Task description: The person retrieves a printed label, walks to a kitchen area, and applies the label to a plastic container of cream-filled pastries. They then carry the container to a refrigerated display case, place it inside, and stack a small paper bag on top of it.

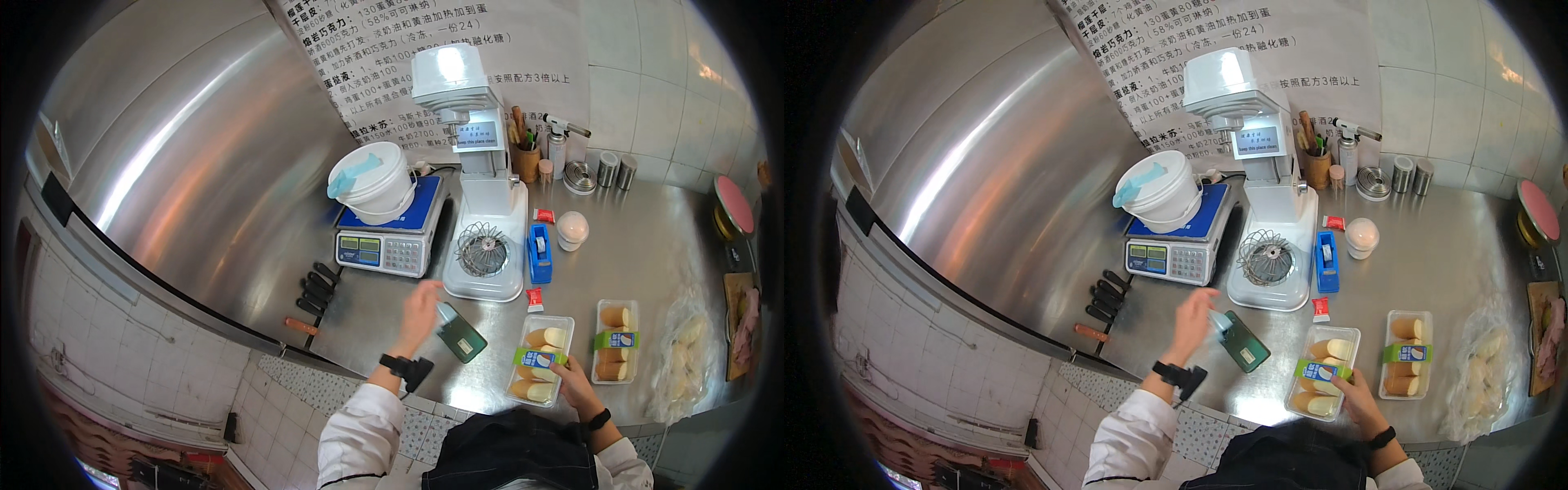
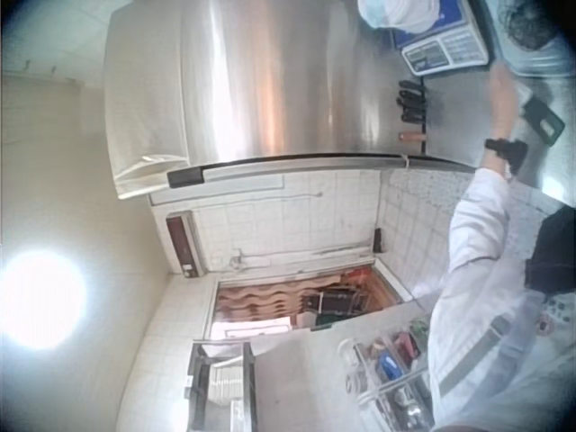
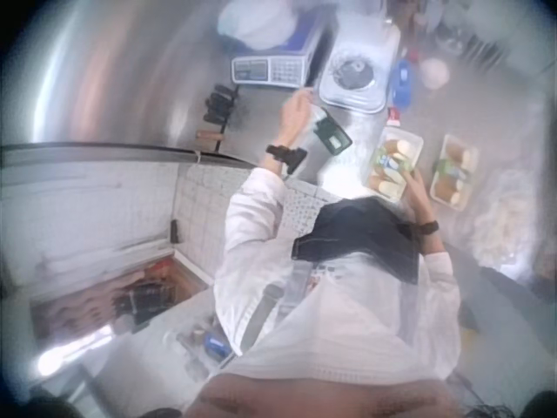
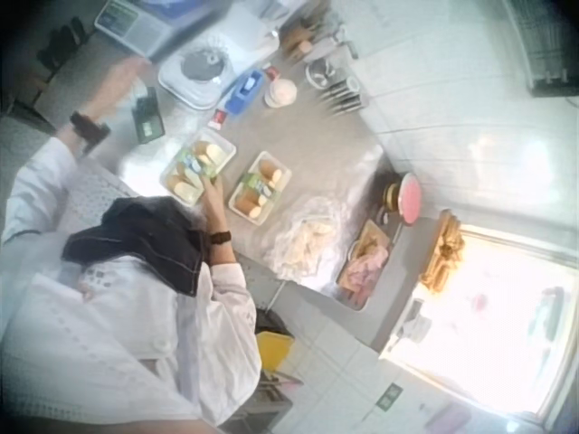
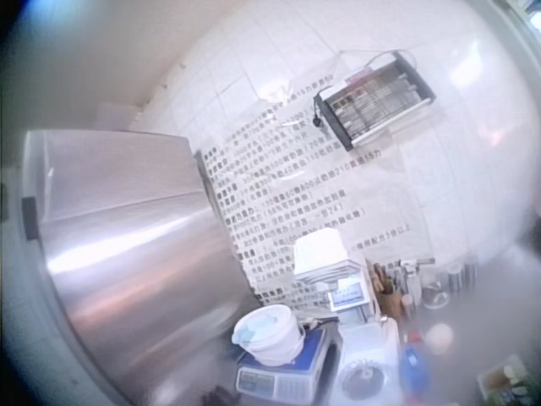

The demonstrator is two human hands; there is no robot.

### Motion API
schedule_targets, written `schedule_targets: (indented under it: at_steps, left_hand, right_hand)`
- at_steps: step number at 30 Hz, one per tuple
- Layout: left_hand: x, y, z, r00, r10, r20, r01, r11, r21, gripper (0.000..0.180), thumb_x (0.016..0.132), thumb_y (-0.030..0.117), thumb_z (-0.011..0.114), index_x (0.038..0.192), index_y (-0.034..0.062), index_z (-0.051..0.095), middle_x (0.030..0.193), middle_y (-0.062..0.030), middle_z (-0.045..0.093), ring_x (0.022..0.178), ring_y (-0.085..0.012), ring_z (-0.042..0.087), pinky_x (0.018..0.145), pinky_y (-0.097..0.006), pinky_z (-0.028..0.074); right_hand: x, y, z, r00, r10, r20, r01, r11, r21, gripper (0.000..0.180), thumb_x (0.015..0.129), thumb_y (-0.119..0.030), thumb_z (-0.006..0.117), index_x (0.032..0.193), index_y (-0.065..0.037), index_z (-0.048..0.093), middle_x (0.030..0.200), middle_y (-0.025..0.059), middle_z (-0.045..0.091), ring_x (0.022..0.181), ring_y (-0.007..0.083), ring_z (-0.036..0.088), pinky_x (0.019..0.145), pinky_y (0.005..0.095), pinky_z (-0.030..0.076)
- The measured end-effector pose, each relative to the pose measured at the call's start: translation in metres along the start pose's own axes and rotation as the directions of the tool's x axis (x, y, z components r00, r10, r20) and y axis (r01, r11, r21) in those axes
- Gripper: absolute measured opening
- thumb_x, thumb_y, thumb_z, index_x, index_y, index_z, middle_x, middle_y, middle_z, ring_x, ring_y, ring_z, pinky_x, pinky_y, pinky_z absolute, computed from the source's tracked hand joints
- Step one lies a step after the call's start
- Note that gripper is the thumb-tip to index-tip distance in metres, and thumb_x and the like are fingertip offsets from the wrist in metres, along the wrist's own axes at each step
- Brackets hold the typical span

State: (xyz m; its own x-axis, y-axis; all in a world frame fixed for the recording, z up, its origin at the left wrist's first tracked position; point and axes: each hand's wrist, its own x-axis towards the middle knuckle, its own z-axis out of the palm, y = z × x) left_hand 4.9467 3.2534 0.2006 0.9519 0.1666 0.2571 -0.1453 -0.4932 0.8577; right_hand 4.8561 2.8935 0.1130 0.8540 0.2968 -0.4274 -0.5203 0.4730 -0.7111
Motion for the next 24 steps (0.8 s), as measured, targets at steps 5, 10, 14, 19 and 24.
schedule_targets:
  at_steps: [5,10,14,19,24]
  left_hand:
    - [0.021,-0.011,-0.017,1.000,-0.006,-0.022,0.007,1.000,0.015,0.029,0.101,0.023,0.043,0.104,0.0059,0.066,0.080,-0.0072,0.062,0.072,-0.0200,0.060,0.069,-0.033,0.048]
    - [0.050,-0.022,-0.041,0.893,0.448,-0.034,-0.412,0.846,0.339,0.017,0.089,0.004,0.058,0.103,0.0053,0.066,0.100,-0.0104,0.065,0.097,-0.0255,0.062,0.086,-0.036,0.047]
    - [0.140,-0.008,-0.118,0.856,0.472,-0.211,-0.373,0.846,0.380,0.037,0.085,-0.006,0.052,0.121,0.0012,0.056,0.118,-0.0148,0.059,0.107,-0.0249,0.059,0.088,-0.034,0.048]
    - [0.227,-0.015,-0.197,0.874,0.465,-0.141,-0.215,0.629,0.747,0.050,0.077,-0.007,0.051,0.127,-0.0038,0.052,0.124,-0.0244,0.057,0.117,-0.0410,0.052,0.101,-0.046,0.042]
    - [0.254,-0.051,-0.203,0.969,0.199,-0.147,0.004,0.580,0.814,0.068,0.078,-0.009,0.054,0.141,0.0097,0.039,0.138,-0.0191,0.043,0.123,-0.0407,0.045,0.100,-0.047,0.043]
  right_hand:
    - [-0.002,-0.004,-0.001,0.999,0.049,-0.008,-0.050,0.982,-0.184,0.043,0.094,-0.016,0.060,0.129,0.003,0.046,0.117,0.0143,0.060,0.101,0.0221,0.064,0.080,0.0335,0.058]
    - [-0.009,-0.021,0.005,0.970,0.093,-0.226,-0.224,0.711,-0.666,0.046,0.087,-0.036,0.069,0.111,0.003,0.062,0.092,0.0096,0.067,0.080,0.0149,0.066,0.065,0.0276,0.056]
    - [-0.032,-0.039,0.014,0.966,-0.162,-0.201,-0.136,0.345,-0.929,0.041,0.089,-0.030,0.066,0.113,0.002,0.062,0.088,0.0130,0.069,0.081,0.0192,0.067,0.070,0.0317,0.054]
    - [-0.060,-0.063,0.020,0.953,-0.295,-0.066,0.103,0.522,-0.846,0.037,0.092,-0.019,0.062,0.123,0.000,0.058,0.099,0.0151,0.070,0.091,0.0225,0.068,0.080,0.0335,0.053]
    - [-0.067,-0.081,0.031,0.880,-0.458,-0.125,0.122,0.472,-0.873,0.028,0.089,-0.006,0.060,0.115,0.002,0.062,0.091,0.0143,0.071,0.087,0.0210,0.069,0.079,0.0314,0.052]
